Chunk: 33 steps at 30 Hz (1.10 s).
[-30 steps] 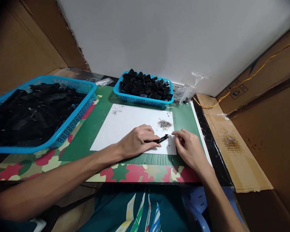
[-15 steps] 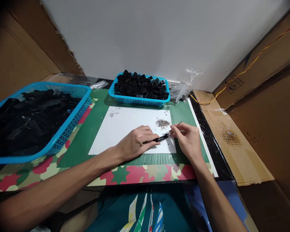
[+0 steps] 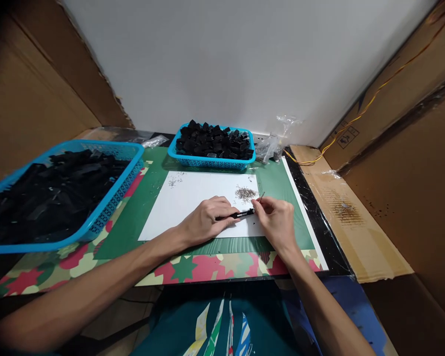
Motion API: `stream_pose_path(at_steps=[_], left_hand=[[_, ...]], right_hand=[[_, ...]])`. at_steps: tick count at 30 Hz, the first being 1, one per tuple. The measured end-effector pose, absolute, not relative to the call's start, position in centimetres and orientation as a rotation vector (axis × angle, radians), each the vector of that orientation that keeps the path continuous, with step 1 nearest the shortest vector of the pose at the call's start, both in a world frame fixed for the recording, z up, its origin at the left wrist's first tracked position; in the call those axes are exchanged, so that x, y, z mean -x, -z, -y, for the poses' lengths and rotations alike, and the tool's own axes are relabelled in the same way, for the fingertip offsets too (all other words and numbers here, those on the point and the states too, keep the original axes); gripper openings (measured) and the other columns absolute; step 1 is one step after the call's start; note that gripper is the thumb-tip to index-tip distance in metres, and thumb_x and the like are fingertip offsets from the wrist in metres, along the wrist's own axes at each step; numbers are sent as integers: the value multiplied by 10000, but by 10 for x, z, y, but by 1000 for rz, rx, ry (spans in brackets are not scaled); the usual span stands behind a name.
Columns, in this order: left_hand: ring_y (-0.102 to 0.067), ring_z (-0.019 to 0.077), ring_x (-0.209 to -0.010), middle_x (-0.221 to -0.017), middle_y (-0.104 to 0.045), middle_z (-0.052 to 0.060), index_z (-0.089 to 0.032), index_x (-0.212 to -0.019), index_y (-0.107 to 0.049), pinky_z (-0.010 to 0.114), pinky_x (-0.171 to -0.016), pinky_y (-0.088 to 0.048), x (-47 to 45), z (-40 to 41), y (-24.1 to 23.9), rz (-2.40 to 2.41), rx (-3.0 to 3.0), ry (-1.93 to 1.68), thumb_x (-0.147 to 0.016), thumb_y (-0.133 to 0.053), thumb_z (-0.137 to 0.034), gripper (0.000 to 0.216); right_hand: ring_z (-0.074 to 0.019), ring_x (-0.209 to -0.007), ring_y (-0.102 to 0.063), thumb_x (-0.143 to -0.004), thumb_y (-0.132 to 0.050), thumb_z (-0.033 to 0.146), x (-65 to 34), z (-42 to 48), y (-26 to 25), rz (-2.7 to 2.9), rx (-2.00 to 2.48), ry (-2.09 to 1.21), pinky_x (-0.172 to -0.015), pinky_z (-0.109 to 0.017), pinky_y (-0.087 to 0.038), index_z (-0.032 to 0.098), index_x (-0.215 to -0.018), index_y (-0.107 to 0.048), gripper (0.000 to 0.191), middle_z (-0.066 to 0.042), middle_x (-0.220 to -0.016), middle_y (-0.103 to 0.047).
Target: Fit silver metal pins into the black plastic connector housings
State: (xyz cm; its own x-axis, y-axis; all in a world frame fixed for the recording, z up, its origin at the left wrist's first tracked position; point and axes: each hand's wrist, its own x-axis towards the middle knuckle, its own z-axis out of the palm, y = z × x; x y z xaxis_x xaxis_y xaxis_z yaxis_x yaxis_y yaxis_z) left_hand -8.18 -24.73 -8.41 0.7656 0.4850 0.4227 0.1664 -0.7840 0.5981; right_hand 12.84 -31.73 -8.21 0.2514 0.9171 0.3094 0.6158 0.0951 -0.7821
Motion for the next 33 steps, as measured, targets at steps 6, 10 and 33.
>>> stream_pose_path(at_steps=[6, 10, 33], left_hand=[[-625, 167, -803, -941, -745, 49, -178, -1047, -759, 300, -737, -481, 86, 240, 73, -951, -1994, -1130, -952, -702, -337, 193], [-576, 137, -761, -894, -681, 17, -175, -1064, -712, 255, -663, -451, 91, 224, 73, -1022, -1701, -1240, -967, -647, -372, 228], [-573, 133, -727, -861, -635, 3, -205, -1086, -713, 258, -650, -467, 93, 221, 74, -935, -1623, -1220, -954, -643, -369, 222]], right_hand=[[-192, -680, -660, -1024, -560, 424, -132, 313, 61, 1438, 1445, -522, -658, -295, -504, 194, -846, -666, 309, -42, -729, -694], [-159, -655, -590, -1051, -484, 320, -128, 303, 51, 1859, 1406, -763, -621, -272, -416, 188, -919, -684, 274, -21, -757, -672], [-175, -794, -627, -1026, -564, 207, -114, 292, 58, 2237, 1469, -608, -689, -285, -403, 204, -974, -705, 151, -40, -923, -717]])
